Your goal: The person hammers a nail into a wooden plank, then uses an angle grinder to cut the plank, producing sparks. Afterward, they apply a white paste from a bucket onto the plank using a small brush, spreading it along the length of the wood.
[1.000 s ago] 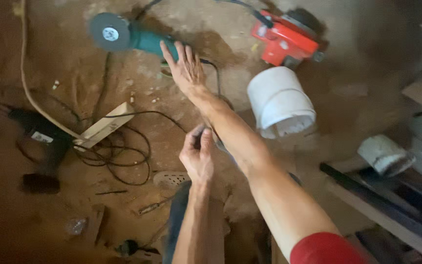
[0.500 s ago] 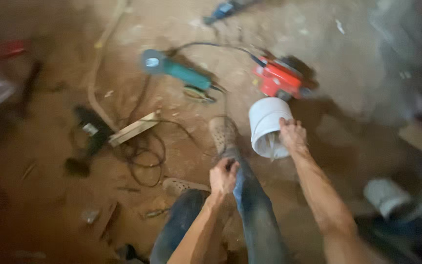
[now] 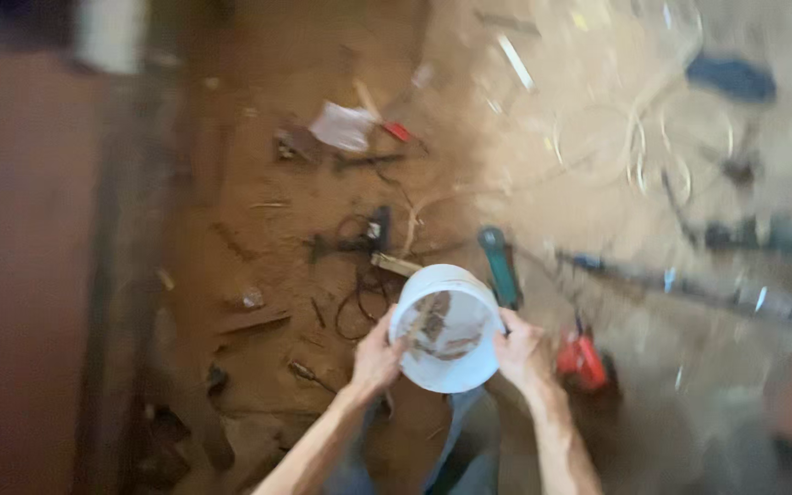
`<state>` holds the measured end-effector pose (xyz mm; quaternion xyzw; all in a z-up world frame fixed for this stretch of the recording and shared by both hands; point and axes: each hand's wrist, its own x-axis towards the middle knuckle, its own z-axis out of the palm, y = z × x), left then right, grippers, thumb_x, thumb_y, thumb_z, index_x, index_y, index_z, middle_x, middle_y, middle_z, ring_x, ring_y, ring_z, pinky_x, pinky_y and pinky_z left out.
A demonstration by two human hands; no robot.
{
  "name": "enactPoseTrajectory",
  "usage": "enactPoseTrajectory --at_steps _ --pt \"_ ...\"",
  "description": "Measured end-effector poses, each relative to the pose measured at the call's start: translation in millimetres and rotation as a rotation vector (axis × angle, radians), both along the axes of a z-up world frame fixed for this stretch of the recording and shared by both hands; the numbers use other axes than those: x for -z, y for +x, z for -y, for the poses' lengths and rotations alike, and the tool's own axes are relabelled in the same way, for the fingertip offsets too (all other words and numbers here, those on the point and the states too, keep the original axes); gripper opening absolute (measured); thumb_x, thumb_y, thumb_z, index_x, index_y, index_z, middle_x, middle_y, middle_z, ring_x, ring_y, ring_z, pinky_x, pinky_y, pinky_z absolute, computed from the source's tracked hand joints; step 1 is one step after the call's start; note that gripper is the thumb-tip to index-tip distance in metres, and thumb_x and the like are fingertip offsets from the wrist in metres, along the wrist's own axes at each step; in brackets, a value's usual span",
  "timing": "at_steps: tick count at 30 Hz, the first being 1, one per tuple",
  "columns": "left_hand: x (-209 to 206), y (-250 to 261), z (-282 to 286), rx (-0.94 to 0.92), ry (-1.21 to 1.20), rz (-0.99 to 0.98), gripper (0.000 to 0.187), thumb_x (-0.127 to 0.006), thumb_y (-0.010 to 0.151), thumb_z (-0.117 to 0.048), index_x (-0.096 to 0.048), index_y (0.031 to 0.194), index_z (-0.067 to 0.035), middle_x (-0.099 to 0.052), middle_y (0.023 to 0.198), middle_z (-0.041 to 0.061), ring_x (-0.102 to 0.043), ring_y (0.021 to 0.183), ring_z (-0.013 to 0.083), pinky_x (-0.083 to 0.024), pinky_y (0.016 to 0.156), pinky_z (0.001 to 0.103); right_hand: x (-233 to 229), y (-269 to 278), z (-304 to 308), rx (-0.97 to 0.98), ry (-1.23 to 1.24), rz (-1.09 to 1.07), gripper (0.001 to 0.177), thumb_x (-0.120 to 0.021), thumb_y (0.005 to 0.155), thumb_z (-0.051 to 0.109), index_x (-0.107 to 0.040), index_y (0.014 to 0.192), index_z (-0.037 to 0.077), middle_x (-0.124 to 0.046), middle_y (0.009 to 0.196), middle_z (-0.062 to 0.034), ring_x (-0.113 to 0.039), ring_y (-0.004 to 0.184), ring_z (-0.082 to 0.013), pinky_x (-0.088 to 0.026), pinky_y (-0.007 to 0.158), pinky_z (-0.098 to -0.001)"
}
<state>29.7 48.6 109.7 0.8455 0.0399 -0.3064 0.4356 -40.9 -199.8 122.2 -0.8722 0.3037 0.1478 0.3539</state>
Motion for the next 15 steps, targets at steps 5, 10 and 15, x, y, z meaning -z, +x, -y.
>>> enactPoseTrajectory --at_steps 5,10,15 --pt "-126 9 -73 -0.396 -0.051 0.179 0.067 -0.06 0.088 -0.016 -0.044 0.153 -0.018 -0.065 0.139 0.015 -0.065 0.124 0.0273 -0.051 0.103 0.037 -141 50 -119 -0.291 -0.304 0.948 0.046 -0.07 0.084 0.021 -0.063 0.126 0.004 -0.067 0.115 -0.0249 -0.068 0.096 -0.0415 -0.054 0.085 -0.0499" --pt "-200 4 -92 -0.678 -0.264 0.471 0.066 -0.055 0.088 -0.011 -0.046 0.153 -0.012 -0.069 0.131 0.017 -0.067 0.116 0.0272 -0.052 0.101 0.037 -158 137 -222 -0.544 0.303 0.415 0.042 -0.076 0.094 0.025 -0.064 0.124 -0.002 -0.071 0.106 -0.0251 -0.069 0.102 -0.0381 -0.055 0.088 -0.0459" --pt "-231 35 -147 -0.789 -0.37 0.491 0.069 -0.056 0.086 -0.009 -0.047 0.154 -0.011 -0.068 0.122 0.02 -0.064 0.107 0.0321 -0.053 0.096 0.04 -137 219 -289 -0.477 0.614 0.142 0.033 -0.059 0.082 0.009 -0.077 0.108 0.0 -0.079 0.096 -0.0202 -0.077 0.085 -0.0242 -0.061 0.074 -0.0378"
